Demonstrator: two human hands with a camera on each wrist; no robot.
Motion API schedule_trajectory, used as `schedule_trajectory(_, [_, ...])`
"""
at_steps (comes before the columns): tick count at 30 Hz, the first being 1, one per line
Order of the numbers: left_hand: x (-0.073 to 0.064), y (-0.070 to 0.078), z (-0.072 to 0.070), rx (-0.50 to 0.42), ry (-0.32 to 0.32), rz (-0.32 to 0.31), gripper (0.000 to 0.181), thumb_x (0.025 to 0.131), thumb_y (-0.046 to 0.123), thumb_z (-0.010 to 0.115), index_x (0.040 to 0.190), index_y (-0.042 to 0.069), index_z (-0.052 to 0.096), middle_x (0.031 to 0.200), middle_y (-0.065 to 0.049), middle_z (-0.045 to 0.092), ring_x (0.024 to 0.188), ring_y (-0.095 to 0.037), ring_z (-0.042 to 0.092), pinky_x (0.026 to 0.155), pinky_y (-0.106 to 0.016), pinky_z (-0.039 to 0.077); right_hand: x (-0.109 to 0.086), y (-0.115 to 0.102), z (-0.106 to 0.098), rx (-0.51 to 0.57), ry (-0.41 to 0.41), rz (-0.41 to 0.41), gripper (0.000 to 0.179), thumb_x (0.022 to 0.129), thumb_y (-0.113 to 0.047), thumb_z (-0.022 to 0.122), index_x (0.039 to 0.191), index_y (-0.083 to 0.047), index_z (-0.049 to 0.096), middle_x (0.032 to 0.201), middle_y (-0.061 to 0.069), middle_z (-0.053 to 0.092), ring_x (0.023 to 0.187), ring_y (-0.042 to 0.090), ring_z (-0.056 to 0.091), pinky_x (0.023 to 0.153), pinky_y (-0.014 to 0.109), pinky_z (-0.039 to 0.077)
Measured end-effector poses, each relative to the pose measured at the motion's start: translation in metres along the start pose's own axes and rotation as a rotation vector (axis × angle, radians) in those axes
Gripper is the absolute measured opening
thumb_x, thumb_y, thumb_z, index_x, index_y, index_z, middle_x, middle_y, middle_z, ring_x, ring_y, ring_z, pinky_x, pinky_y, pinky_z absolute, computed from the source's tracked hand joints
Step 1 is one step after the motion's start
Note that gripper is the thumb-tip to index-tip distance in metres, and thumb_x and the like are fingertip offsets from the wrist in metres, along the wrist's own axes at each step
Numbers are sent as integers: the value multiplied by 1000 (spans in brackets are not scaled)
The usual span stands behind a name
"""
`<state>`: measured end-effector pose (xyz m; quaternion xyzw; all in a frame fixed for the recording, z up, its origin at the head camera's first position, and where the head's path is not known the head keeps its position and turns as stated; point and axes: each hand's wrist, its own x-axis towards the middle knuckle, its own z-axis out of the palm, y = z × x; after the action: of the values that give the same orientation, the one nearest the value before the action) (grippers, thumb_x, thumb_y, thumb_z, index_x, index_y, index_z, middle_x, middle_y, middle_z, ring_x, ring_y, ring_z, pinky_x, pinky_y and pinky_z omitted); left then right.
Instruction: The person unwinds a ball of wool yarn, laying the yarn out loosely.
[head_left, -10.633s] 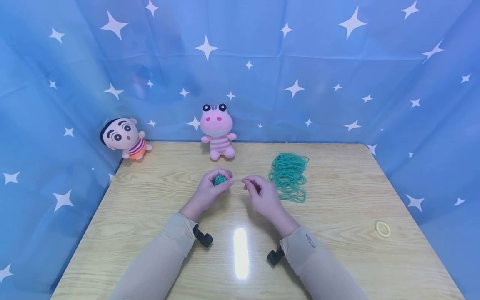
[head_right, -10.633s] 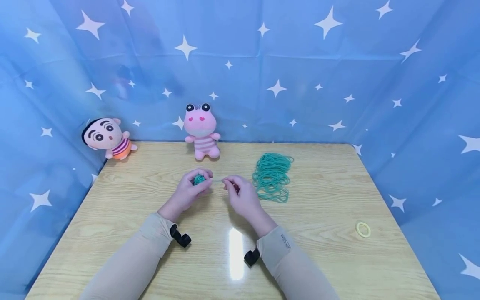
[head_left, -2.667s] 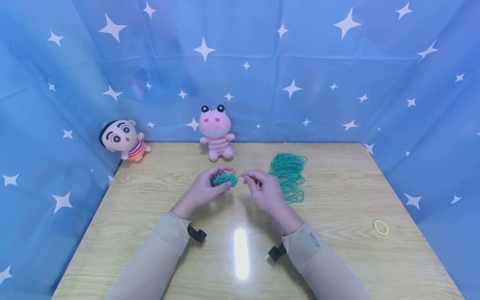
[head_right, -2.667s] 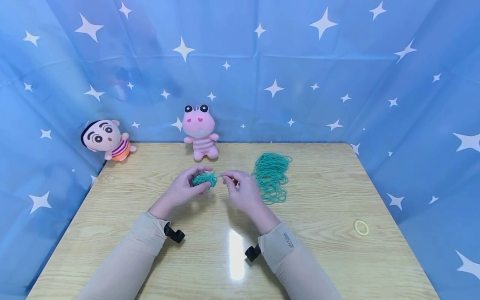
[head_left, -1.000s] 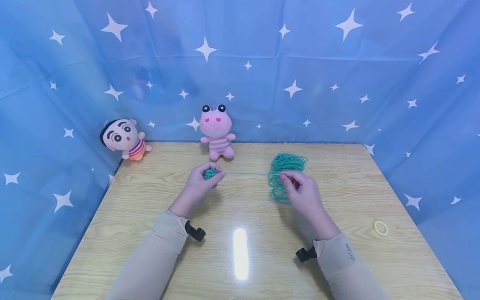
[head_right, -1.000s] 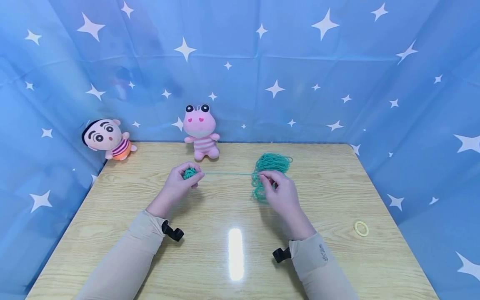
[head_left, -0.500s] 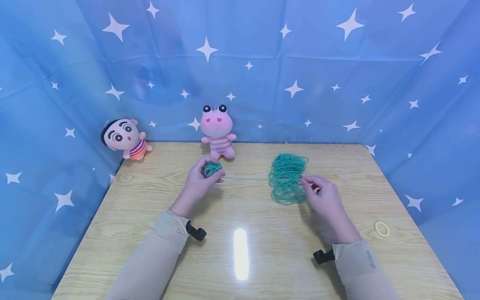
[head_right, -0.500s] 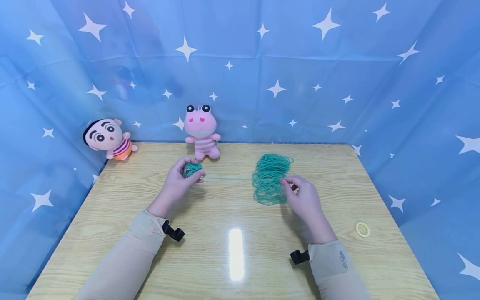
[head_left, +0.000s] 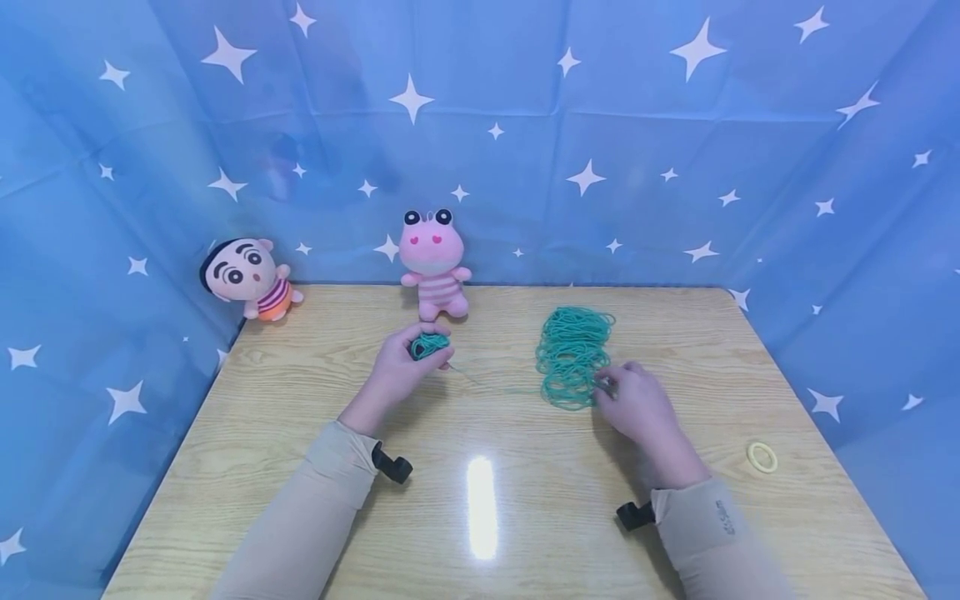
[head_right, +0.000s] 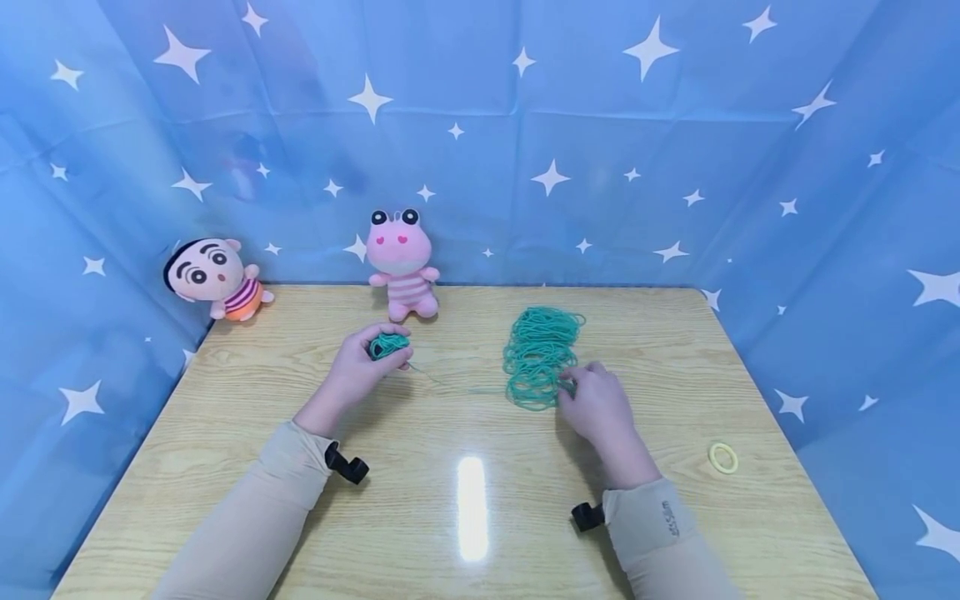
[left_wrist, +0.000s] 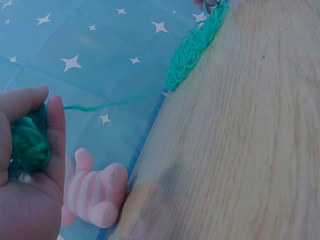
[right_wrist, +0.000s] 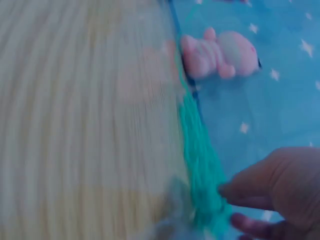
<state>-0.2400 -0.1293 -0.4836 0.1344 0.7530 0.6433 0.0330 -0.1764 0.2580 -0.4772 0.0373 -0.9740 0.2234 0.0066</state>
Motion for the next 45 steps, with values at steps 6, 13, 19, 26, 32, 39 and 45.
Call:
schedule_trajectory(6, [-2, 1, 0, 15, -22, 5, 29, 101, 17, 80, 129, 14, 72, 113, -13, 76, 93, -16, 79, 86, -26, 67, 13, -59, 31, 205, 125, -209, 34, 107, -20, 65, 138, -6, 72, 138, 24, 70, 117, 40, 69, 98, 59, 61])
schedule_trajectory(13, [-2, 3, 2, 35, -36, 21, 33, 99, 16, 83, 129, 10, 72, 114, -13, 76, 97, -17, 79, 87, -27, 67, 27, -126, 68, 468, -88, -257, 50, 114, -35, 61, 158, -11, 58, 148, 9, 72, 107, 21, 77, 92, 38, 67])
schedule_trajectory(19, [-2, 4, 2, 32, -37, 37, 34, 98, 13, 83, 129, 5, 71, 118, -16, 75, 99, -15, 76, 88, -26, 67, 35, -142, 82, 490, -88, -242, 30, 112, -28, 66, 135, -12, 76, 109, 6, 83, 81, 9, 70, 70, 26, 59])
schedule_trajectory(26, [-1, 4, 3, -65, -67, 22, 22, 101, 10, 80, 119, 8, 67, 124, -18, 76, 98, -14, 79, 89, -33, 70, 34, -126, 71, 502, 20, -224, 21, 111, -26, 68, 119, -12, 82, 97, 2, 82, 76, 8, 68, 64, 25, 55])
schedule_trajectory(32, [-3, 2, 1, -19, -60, -1, 32, 100, 16, 82, 122, 6, 62, 104, -4, 72, 79, -15, 70, 68, -30, 64, 28, -107, 52, 519, 85, -171, 23, 112, -26, 67, 119, -9, 80, 101, 14, 82, 73, 12, 65, 63, 24, 53])
schedule_trajectory(39, [-5, 4, 1, 82, -94, 18, 29, 98, 24, 85, 121, 14, 70, 91, -1, 62, 72, -16, 61, 64, -26, 56, 22, -86, 33, 530, 151, -161, 20, 112, -24, 66, 119, -10, 80, 98, 13, 80, 70, 12, 62, 60, 23, 51])
schedule_trajectory(45, [-5, 4, 2, 8, -115, 52, 26, 99, 14, 82, 99, 7, 57, 93, 2, 66, 64, -10, 56, 56, -23, 49, 16, -69, 21, 530, 192, -127, 23, 113, -27, 65, 122, -13, 79, 100, 15, 79, 71, 15, 61, 60, 23, 51])
